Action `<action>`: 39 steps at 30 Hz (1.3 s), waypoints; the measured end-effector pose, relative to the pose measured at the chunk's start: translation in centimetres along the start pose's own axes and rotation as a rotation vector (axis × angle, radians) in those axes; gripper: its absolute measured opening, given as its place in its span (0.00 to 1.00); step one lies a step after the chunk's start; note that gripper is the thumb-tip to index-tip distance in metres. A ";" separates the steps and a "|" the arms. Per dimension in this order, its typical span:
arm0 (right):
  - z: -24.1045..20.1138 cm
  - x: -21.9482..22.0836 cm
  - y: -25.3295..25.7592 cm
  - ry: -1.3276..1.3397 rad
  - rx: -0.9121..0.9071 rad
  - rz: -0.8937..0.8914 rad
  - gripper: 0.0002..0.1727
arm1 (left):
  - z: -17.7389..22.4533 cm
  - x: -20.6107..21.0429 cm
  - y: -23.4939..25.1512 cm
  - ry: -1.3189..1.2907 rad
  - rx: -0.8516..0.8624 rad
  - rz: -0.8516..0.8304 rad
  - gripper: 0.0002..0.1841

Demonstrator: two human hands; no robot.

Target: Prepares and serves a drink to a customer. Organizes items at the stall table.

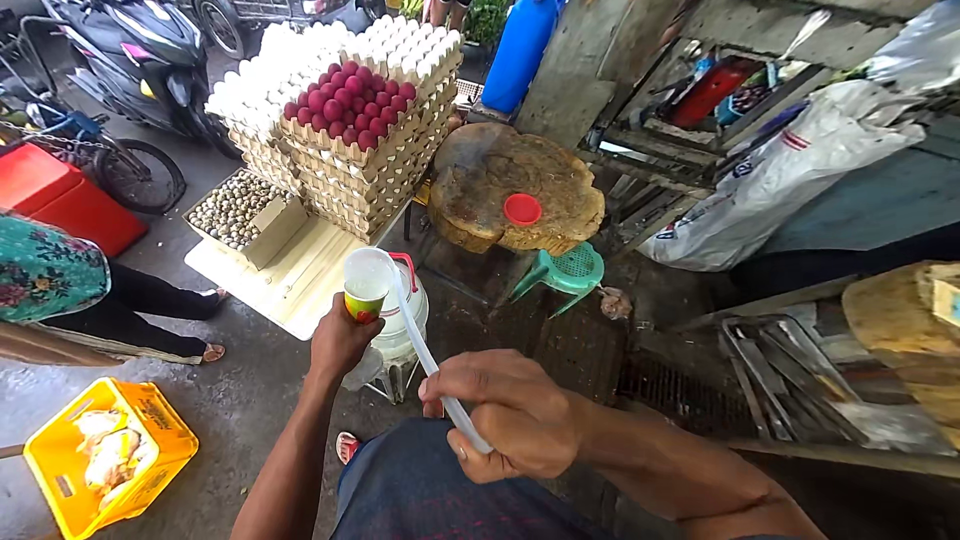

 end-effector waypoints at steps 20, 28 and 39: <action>-1.9 -2.6 -1.7 -0.047 0.120 0.234 0.12 | -2.5 2.3 0.9 -0.326 0.225 0.166 0.41; 0.9 -5.0 -2.0 -0.047 0.238 0.532 0.10 | -3.8 2.9 0.1 -0.419 0.270 0.251 0.40; 9.9 0.3 -4.1 -0.092 0.701 0.246 0.08 | -6.4 2.1 -2.0 -0.392 0.242 0.289 0.41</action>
Point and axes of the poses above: each hand's wrist, its own y-axis towards the middle knuckle, its own x-axis out of the palm, z = x × y, the point moved 2 cm from there along y, towards the middle knuckle, and after that the axes turned 14 degrees about -x, right-handed, at the moved point
